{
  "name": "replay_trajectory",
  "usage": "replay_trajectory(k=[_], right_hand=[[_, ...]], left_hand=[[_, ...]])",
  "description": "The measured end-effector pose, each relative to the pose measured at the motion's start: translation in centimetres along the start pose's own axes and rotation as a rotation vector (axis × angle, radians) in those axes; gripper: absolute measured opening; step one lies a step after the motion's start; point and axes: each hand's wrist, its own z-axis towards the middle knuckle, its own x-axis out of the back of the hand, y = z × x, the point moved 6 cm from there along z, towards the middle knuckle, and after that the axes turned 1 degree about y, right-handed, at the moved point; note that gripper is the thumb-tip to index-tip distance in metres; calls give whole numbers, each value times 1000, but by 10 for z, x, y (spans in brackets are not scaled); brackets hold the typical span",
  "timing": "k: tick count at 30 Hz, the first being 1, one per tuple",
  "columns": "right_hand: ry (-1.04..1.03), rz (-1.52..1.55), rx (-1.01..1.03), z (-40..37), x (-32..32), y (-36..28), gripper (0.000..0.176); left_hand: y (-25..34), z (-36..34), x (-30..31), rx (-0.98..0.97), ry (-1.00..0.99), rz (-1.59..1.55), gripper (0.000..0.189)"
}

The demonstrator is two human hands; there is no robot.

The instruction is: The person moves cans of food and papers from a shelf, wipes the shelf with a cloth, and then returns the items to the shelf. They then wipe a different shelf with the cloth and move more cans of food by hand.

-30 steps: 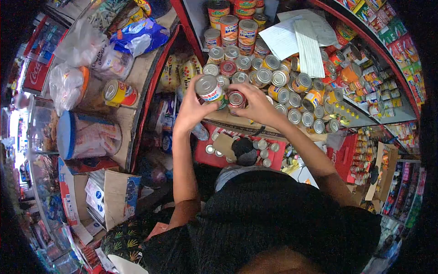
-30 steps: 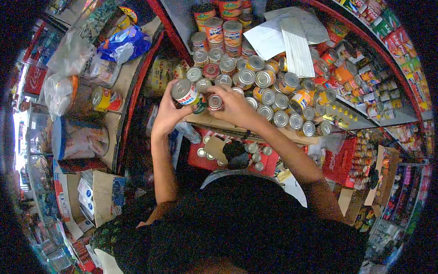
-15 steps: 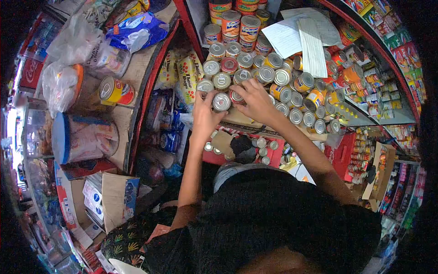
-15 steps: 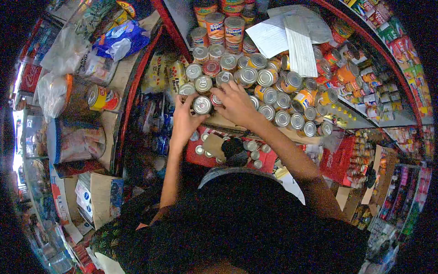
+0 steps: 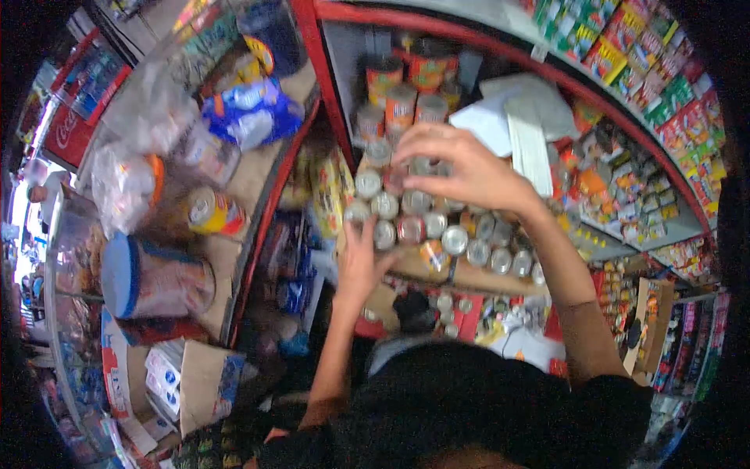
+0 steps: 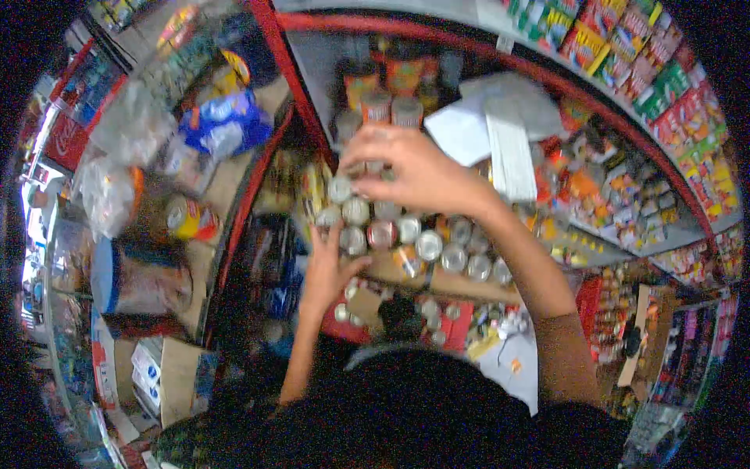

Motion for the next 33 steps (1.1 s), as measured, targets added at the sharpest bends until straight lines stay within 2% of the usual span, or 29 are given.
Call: replay_trajectory(k=[1,2,3,4,5,7,9,11,12,14,16,17,20,21,24,25,27,28,29,30,33], right_hand=[[120,-5,-46,24,33,-10,19],[246,-81,54,45,64,-13,19],[353,-47,-49,65,90,-6,20],[495,-230,87,86,120,-12,22],[494,-227,52,111,144,1,29],[654,-206,25,158,180,15,29],[645,-289,-90,208,192,70,27],[558,-257,-345,243,187,126,26],[561,-261,-339,251,181,138,26],[487,-71,-584,259,160,171,51],[456,-67,-648,267,147,182,70],[570,-148,-583,288,149,235,71],[625,-247,-682,275,146,215,75],[611,-210,-618,273,147,213,73],[600,-165,-622,260,153,198,69],[606,-169,-620,251,156,189,69],[658,93,-380,226,157,149,62],[661,92,-386,208,158,128,62],[588,207,-316,193,155,102,60],[514,323,-243,177,149,75,57],[394,333,-257,116,123,30,52]], left_hand=[[3,1,3,6,19,6,68],[5,4,6,16,33,11,69],[9,8,10,-13,65,9,69],[11,11,14,-20,97,-3,61],[12,14,18,-21,123,-17,54],[16,22,23,-15,124,-10,50],[16,26,25,-6,149,1,43],[12,29,20,-45,157,-40,40],[12,31,18,-81,158,-78,37],[23,34,26,-124,202,-158,32],[35,39,30,-96,110,-382,28],[37,42,28,-159,136,-390,23],[50,50,34,-167,111,-490,22],[49,52,35,-183,150,-500,20],[46,59,50,-223,225,-479,17],[46,60,57,-151,203,-534,14],[44,67,69,-193,265,-510,13],[43,69,75,-224,328,-485,13],[42,72,81,-227,404,-502,12],[45,75,89,-179,395,-542,13],[55,84,104,-217,433,-761,28]])
